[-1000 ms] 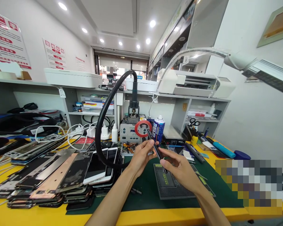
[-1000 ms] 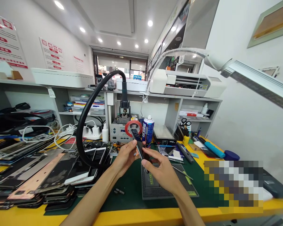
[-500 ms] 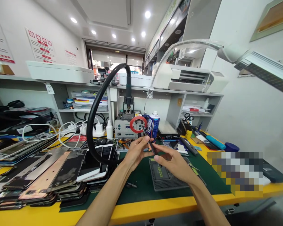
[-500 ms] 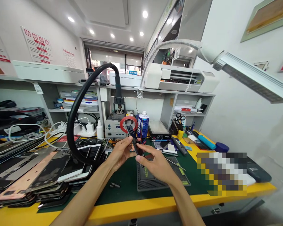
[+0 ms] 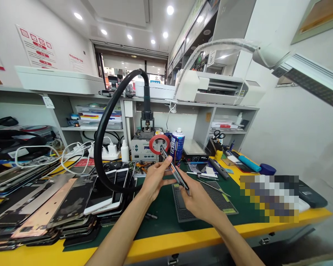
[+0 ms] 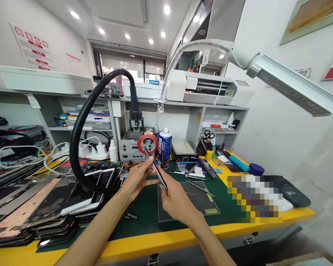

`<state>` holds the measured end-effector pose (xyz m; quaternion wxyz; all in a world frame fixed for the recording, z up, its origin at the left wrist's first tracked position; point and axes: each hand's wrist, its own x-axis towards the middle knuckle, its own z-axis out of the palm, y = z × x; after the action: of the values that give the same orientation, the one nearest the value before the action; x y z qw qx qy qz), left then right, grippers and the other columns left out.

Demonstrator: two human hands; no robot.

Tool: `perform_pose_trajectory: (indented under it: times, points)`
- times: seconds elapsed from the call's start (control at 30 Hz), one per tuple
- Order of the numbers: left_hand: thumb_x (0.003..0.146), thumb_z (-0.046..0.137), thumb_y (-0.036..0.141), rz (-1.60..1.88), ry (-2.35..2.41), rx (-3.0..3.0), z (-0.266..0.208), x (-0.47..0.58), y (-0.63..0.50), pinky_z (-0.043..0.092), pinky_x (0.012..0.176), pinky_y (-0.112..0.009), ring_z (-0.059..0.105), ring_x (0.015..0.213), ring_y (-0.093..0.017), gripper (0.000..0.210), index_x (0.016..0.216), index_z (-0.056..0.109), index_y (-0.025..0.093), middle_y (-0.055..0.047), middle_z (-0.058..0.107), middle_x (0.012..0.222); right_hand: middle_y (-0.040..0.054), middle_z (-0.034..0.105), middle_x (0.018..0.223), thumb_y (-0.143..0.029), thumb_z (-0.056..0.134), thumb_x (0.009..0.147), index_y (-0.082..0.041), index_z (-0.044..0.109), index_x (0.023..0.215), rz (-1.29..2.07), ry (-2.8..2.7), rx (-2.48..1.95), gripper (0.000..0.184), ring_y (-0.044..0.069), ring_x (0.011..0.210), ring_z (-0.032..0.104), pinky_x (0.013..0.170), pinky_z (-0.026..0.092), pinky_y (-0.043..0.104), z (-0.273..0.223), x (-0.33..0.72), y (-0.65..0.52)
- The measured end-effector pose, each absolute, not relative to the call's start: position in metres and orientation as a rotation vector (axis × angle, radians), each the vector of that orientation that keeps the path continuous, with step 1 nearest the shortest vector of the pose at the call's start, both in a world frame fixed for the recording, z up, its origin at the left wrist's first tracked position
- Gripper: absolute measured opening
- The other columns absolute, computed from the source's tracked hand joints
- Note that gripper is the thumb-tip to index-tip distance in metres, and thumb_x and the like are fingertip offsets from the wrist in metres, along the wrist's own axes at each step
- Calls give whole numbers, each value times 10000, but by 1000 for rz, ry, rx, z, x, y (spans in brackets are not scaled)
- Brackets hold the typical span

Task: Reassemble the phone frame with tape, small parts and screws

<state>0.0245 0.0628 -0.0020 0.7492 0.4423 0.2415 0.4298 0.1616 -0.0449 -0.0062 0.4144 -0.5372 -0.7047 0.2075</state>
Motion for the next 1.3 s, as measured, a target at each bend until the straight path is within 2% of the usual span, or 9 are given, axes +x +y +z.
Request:
perform_pose_trajectory:
  times: [0.13,0.2,0.4,0.53,0.67,0.8,0.97,1.13,1.3]
  points:
    - [730,799,497,965,573,1043,3,20,61,631,707,-392,668,894,-245,382,851,678,155,-122,686,951,75,608,1365,-378,562,931,-293,486,1460,737,-1401,-1310,541,332,1195,587,974,505,448,-12,166,-40]
    - [734,806,468,966,583,1082,5,18,62,633,711,-389,673,889,-244,360,879,690,161,-127,690,968,106,666,1246,-418,615,901,-252,541,1400,816,-1275,-1272,531,324,1078,635,899,538,439,-11,172,-39]
    - [727,827,353,911,572,1207,4,19,64,625,610,-326,681,810,-233,296,903,724,139,-131,708,939,113,670,1250,-422,702,838,-239,525,1391,1007,-1165,-1119,609,289,1111,651,944,531,411,-8,178,-42]
    - [754,795,350,911,543,1299,2,21,62,606,575,-300,688,800,-233,311,964,720,134,-122,719,958,102,697,1180,-379,728,817,-225,594,1322,1041,-1158,-1108,544,286,1083,657,912,534,395,-3,178,-45]
    - [775,767,380,916,507,1403,2,21,60,593,569,-307,682,772,-232,305,958,711,143,-100,711,898,90,720,1005,-459,665,874,-185,706,1097,914,-1153,-1199,356,261,938,659,798,525,350,4,183,-46]
    - [800,737,409,941,488,1501,-1,23,59,568,553,-293,651,723,-208,290,945,708,160,-78,692,838,47,690,784,-491,675,863,-175,717,916,758,-1162,-1298,323,205,726,607,665,467,303,8,182,-48]
    - [839,697,414,957,498,1580,-5,24,60,540,554,-280,626,713,-189,325,1039,686,157,-86,705,914,58,713,831,-510,678,848,-168,717,1015,722,-1180,-1320,382,225,765,628,686,467,309,6,178,-48]
    - [880,655,387,930,490,1608,-1,21,57,537,605,-262,637,796,-188,353,1160,633,174,-68,704,995,76,723,846,-519,652,861,-154,709,1065,753,-1147,-1294,422,238,765,632,683,469,323,-2,178,-41]
    - [896,632,360,897,501,1618,0,19,56,526,591,-236,644,797,-179,293,1117,628,168,-47,692,946,60,709,800,-486,681,851,-160,720,1018,769,-1094,-1267,368,217,757,615,704,460,313,-10,179,-39]
